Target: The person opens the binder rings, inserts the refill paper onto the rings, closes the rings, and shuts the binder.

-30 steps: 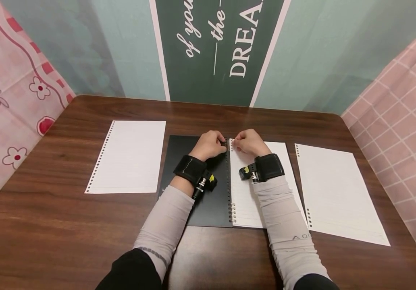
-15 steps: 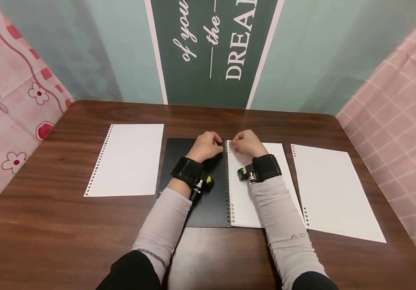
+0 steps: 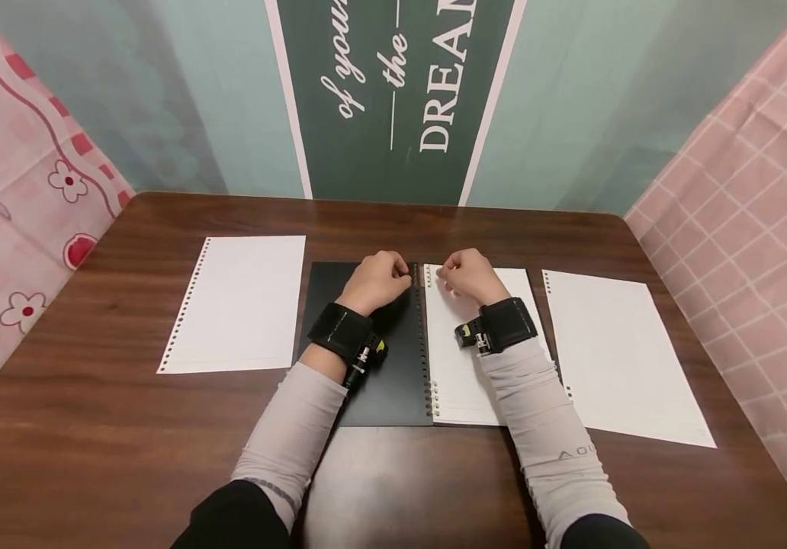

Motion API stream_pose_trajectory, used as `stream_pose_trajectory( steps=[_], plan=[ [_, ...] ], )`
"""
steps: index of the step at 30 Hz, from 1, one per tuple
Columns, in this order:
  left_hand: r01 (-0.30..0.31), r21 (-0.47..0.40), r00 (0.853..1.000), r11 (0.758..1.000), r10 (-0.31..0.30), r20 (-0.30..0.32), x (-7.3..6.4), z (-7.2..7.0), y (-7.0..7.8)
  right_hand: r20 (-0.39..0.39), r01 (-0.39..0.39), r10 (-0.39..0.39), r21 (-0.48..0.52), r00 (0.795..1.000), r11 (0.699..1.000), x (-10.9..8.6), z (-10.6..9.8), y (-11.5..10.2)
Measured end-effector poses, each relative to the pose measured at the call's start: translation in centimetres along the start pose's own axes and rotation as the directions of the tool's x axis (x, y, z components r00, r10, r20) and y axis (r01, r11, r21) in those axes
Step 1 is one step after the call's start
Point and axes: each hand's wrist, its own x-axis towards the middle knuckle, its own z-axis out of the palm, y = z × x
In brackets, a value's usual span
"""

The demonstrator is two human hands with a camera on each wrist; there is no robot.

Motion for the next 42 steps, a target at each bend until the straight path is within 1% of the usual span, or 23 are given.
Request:
stream_pose_trajectory(
  steps=[5,10,13,17,20,23,26,29,33,39,42],
  plan=[
    [-0.002,0.055,0.999,0.998,0.004,-0.048,-1.0,-0.6,0.1,-0.038,0.01,-0.011,-0.024,0.999,1.0,-0.9,-0.7,-0.5],
    [-0.029,0.071,0.996,0.997,0.035,-0.078,-2.1,-1.1,0.1,-0.048,0.026,-0.029,-0.056,0.998,0.998,-2.2,-1.3,-0.8],
    [-0.039,0.081,0.996,0.996,0.045,-0.083,-3.0,-1.4,0.2,-0.059,0.052,-0.058,-0.094,0.997,0.994,-3.1,-1.5,-0.7],
    [-0.047,0.107,0.995,0.993,0.056,-0.08,-4.2,-1.8,0.4,-0.042,0.074,-0.081,-0.15,0.996,0.986,-4.4,-1.4,-0.3],
    [-0.074,0.124,0.993,0.99,0.084,-0.08,-4.9,-2.1,0.7,-0.031,0.087,-0.094,-0.184,0.995,0.979,-5.4,-1.3,0.0],
    [-0.1,0.145,0.989,0.984,0.114,-0.092,-5.6,-2.5,1.0,-0.038,0.106,-0.117,-0.213,0.992,0.971,-6.2,-1.4,0.2],
    [-0.106,0.175,0.985,0.979,0.127,-0.113,-6.3,-2.8,1.0,-0.036,0.121,-0.133,-0.228,0.991,0.966,-6.9,-1.5,0.4],
    [-0.105,0.202,0.984,0.974,0.131,-0.12,-7.1,-2.9,0.9,-0.02,0.12,-0.128,-0.24,0.992,0.963,-7.5,-1.5,0.6],
    [-0.112,0.217,0.984,0.97,0.138,-0.111,-7.9,-2.9,0.7,-0.011,0.109,-0.115,-0.248,0.993,0.963,-8.4,-1.4,1.0],
    [-0.076,0.223,0.99,0.972,0.101,-0.101,-8.6,-3.0,-0.1,0.041,0.109,-0.102,-0.248,0.994,0.963,-9.7,-1.0,1.4],
    [-0.081,0.209,0.991,0.975,0.102,-0.092,-8.9,-3.1,-0.6,0.05,0.111,-0.102,-0.258,0.994,0.96,-10.1,-0.8,1.6]
  ],
)
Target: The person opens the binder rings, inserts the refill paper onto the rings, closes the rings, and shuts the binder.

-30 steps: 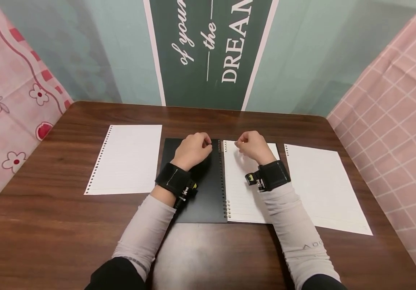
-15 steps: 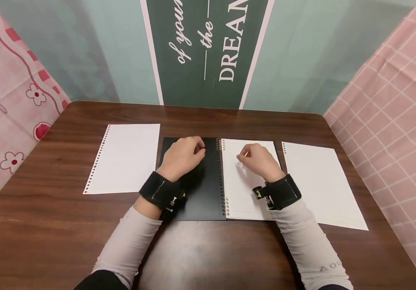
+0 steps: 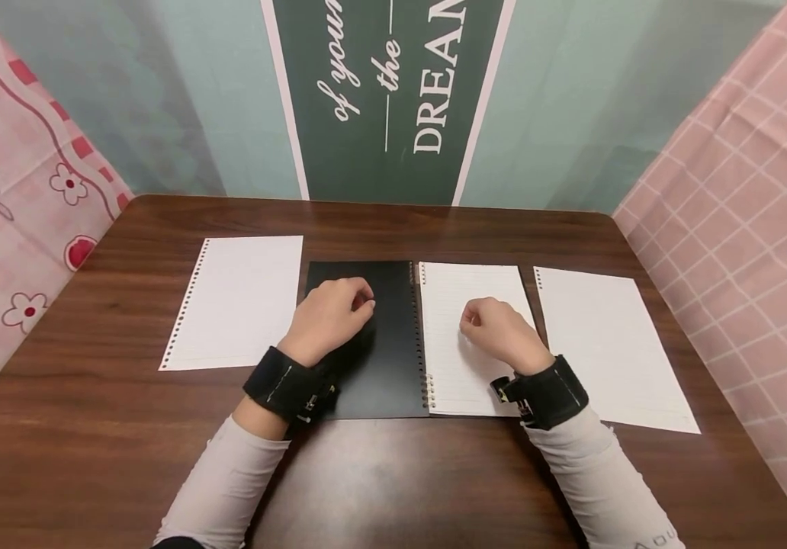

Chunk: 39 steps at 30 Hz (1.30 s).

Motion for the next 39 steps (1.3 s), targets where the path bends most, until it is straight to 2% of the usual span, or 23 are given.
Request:
stream_pose_trajectory(
  steps=[8,16,24,31,39],
  plan=[
    [0.016,-0.048,0.999,0.999,-0.014,0.038,-0.8,0.4,-0.8,0.042,0.052,-0.05,-0.042,0.998,0.998,-0.4,0.6,-0.4],
    [-0.014,-0.102,0.994,0.995,0.025,0.106,-0.9,1.3,0.3,0.093,0.083,-0.076,-0.065,0.993,0.994,-1.2,0.7,-0.7],
    [-0.05,-0.143,0.981,0.988,0.076,0.178,-0.9,2.5,1.2,0.131,0.12,-0.115,-0.03,0.985,0.992,-1.8,1.0,-0.5],
    [-0.067,-0.149,0.972,0.986,0.099,0.213,-1.2,3.2,1.9,0.203,0.186,-0.189,0.038,0.961,0.982,-2.0,1.4,-0.8],
    [-0.119,-0.165,0.947,0.979,0.162,0.276,-1.6,4.2,2.8,0.241,0.242,-0.255,0.083,0.936,0.967,-2.0,2.1,-1.3]
  ],
)
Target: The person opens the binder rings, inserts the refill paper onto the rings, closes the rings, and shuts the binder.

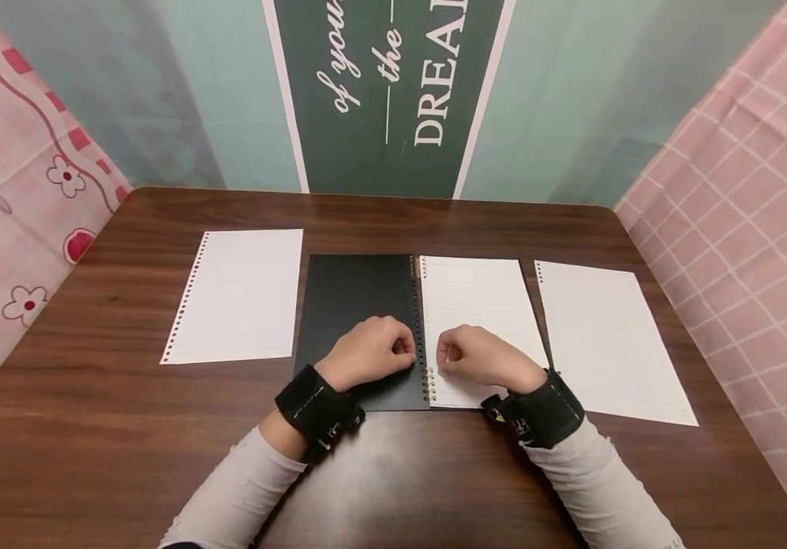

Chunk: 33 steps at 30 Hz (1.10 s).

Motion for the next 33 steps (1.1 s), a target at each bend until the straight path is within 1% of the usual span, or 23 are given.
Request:
stream_pose_trajectory(
  steps=[2,6,15,24,33],
  plan=[
    [-0.008,0.001,1.0,1.0,0.008,0.011,0.0,0.2,0.2,0.005,0.021,-0.021,0.008,1.0,1.0,0.1,0.1,0.0],
    [-0.026,-0.001,0.999,1.0,0.026,0.025,0.1,0.6,0.4,0.011,0.034,-0.034,0.029,0.999,0.999,0.3,0.2,0.0],
    [-0.039,0.008,0.999,0.999,0.038,0.039,0.2,1.1,0.8,0.021,0.053,-0.054,0.069,0.998,0.996,0.4,0.4,0.3],
    [-0.032,0.037,0.999,0.999,0.031,0.026,0.4,1.4,0.9,0.002,0.127,-0.127,0.086,0.992,0.988,0.6,0.7,0.7],
    [-0.046,0.052,0.999,0.998,0.046,0.003,0.4,1.2,0.9,-0.018,0.162,-0.161,0.096,0.987,0.982,0.8,0.7,1.0]
  ],
)
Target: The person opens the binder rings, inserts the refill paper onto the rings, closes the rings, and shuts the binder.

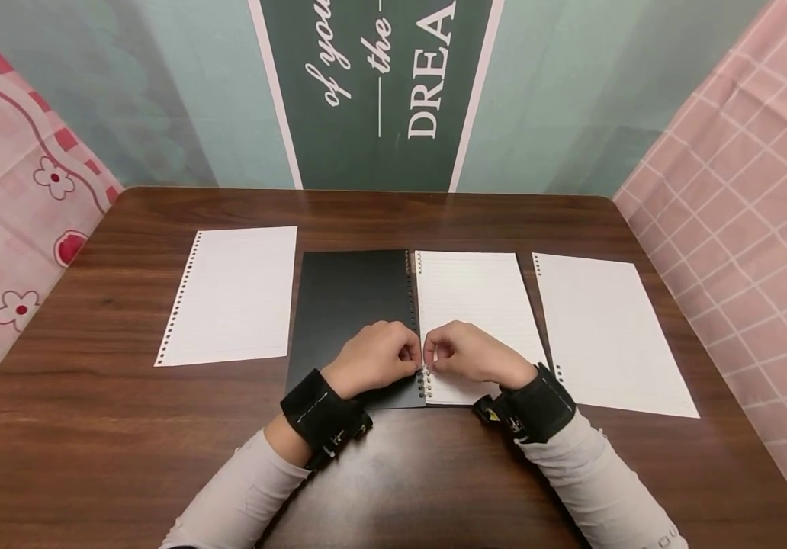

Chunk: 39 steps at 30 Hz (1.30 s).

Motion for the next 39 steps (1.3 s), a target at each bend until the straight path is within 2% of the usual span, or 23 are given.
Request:
stream_pose_trajectory(
  steps=[5,8,14,19,27,33,39],
  plan=[
    [-0.006,-0.008,1.0,1.0,0.006,0.005,-0.01,-0.15,-0.2,-0.044,-0.009,0.005,-0.081,0.999,0.997,0.12,0.1,-0.31],
    [-0.008,-0.01,1.0,1.0,0.008,0.01,0.05,-0.26,-0.22,-0.035,-0.017,0.014,-0.108,0.999,0.994,0.12,-0.04,-0.48],
    [-0.012,-0.011,1.0,1.0,0.012,0.023,-0.03,-0.27,-0.17,0.042,-0.017,0.018,-0.036,0.999,0.999,-0.01,-0.28,-0.31],
    [-0.012,-0.017,0.999,1.0,0.012,0.031,-0.05,-0.22,-0.17,0.036,-0.011,0.012,-0.008,0.999,1.0,-0.05,-0.22,-0.22],
    [-0.08,0.005,0.997,0.997,0.08,0.025,0.09,-0.24,-0.41,0.027,-0.017,0.017,0.019,1.0,1.0,-0.02,-0.15,-0.14],
    [-0.045,0.002,0.998,0.999,0.045,0.042,-0.04,-0.28,-0.39,0.024,-0.028,0.028,0.016,0.999,0.999,-0.04,-0.2,-0.26],
    [0.01,0.016,0.999,1.0,-0.011,0.048,-0.6,-0.75,-0.01,0.013,-0.092,0.092,0.031,0.996,0.995,-0.83,-0.64,-0.5]
  ],
)
